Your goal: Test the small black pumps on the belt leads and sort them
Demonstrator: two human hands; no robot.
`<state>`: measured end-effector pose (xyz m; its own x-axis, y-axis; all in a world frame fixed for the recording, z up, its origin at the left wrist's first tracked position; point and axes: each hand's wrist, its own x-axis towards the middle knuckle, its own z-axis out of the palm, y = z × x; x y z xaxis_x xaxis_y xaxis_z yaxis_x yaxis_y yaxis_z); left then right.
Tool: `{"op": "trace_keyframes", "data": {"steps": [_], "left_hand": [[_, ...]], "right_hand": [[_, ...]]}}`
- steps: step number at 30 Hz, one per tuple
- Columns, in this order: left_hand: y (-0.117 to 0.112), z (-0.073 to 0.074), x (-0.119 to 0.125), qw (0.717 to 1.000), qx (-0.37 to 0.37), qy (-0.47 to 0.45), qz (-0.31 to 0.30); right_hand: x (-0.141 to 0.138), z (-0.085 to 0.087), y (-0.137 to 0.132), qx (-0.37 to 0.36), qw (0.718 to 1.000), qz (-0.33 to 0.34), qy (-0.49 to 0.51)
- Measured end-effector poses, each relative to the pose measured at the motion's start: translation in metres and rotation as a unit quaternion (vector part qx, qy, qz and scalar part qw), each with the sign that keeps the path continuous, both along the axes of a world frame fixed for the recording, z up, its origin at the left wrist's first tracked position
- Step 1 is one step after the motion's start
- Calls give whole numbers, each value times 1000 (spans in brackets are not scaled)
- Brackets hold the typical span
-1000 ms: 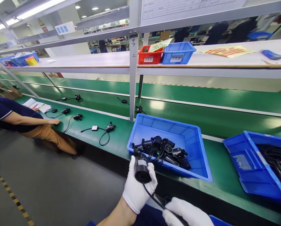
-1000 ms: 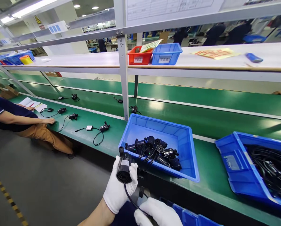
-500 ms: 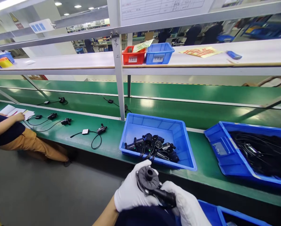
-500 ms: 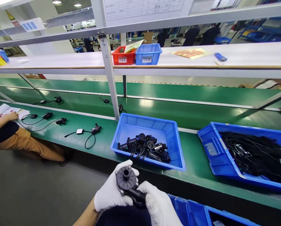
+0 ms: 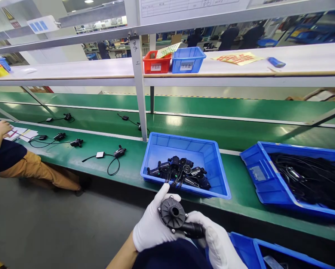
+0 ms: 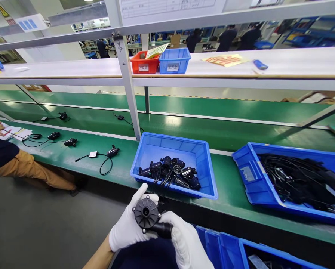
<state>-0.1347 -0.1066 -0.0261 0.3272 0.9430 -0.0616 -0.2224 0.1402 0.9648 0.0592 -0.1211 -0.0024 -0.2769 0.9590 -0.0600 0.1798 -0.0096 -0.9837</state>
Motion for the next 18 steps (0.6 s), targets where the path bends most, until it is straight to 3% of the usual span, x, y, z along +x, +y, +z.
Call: {"op": "trace_keyframes", "data": {"steps": [9,18], "left_hand": [[-6,-12,5,999,37,13,29],[-10,-9,6,999,16,31,36]], "right_hand": [[23,-36,-7,-44,998,36,-14],[22,-40,-6,-57,998,25,-6]]}}
